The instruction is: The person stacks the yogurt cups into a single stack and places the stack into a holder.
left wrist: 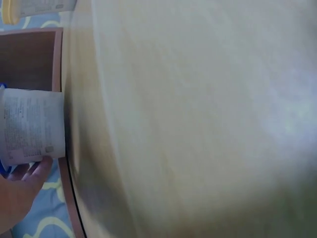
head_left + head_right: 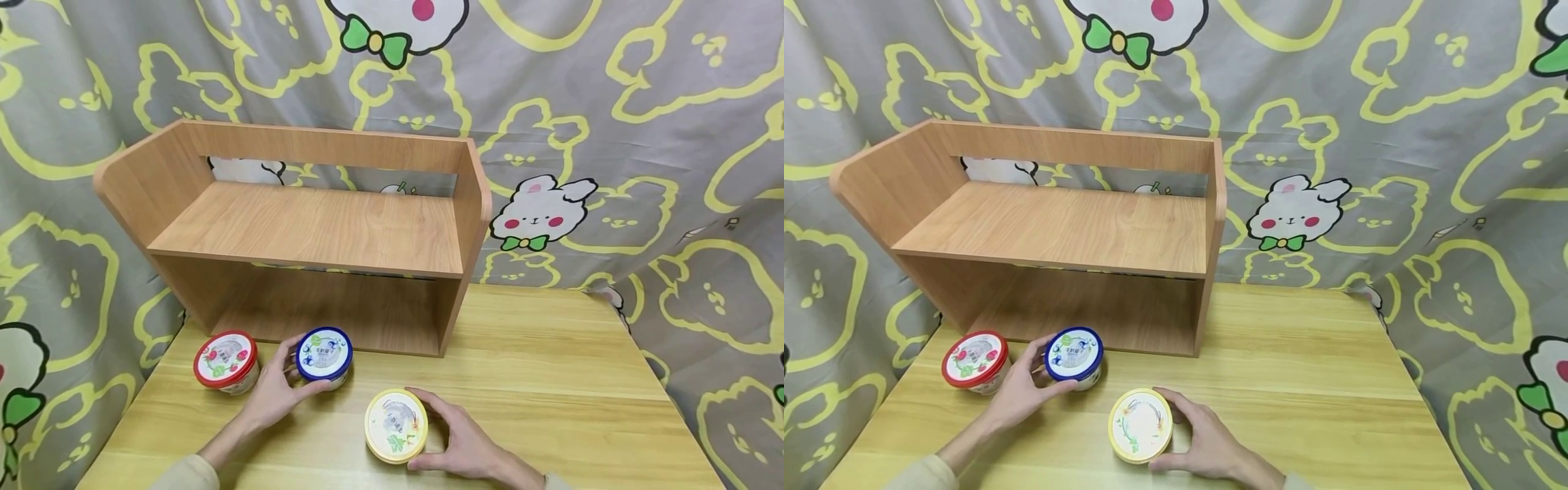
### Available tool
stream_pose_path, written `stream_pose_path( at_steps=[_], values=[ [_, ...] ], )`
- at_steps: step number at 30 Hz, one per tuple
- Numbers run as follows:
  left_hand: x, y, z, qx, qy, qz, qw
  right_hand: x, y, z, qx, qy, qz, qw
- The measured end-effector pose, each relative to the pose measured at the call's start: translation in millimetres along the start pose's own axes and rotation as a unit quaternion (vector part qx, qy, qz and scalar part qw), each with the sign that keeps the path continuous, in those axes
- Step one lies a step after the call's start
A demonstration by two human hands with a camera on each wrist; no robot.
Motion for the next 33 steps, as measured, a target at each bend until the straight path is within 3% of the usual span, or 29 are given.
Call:
stream_pose_path(
  at_steps=[17,33],
  values=[
    [-25.9,8.6,-8.3,0.005,-0.045,0.008,0.999,-1.0,0.5,1.1,-0.003,0.028,-0.014,0.999],
    [-55.3,13.0,-22.2,0.017,-0.093,-0.016,0.9954,1.0,0.7,2.3,-0.002,0.037,-0.004,0.999]
  ],
)
Point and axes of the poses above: each hand's wrist, its own z-axis towards the middle knuckle, its own y-axis out of the back of the hand, x = y × z, the point moved 1 cm from there along z, towards the middle knuckle, and after that the axes turned 7 degrees about -x, right-handed, at the moved point
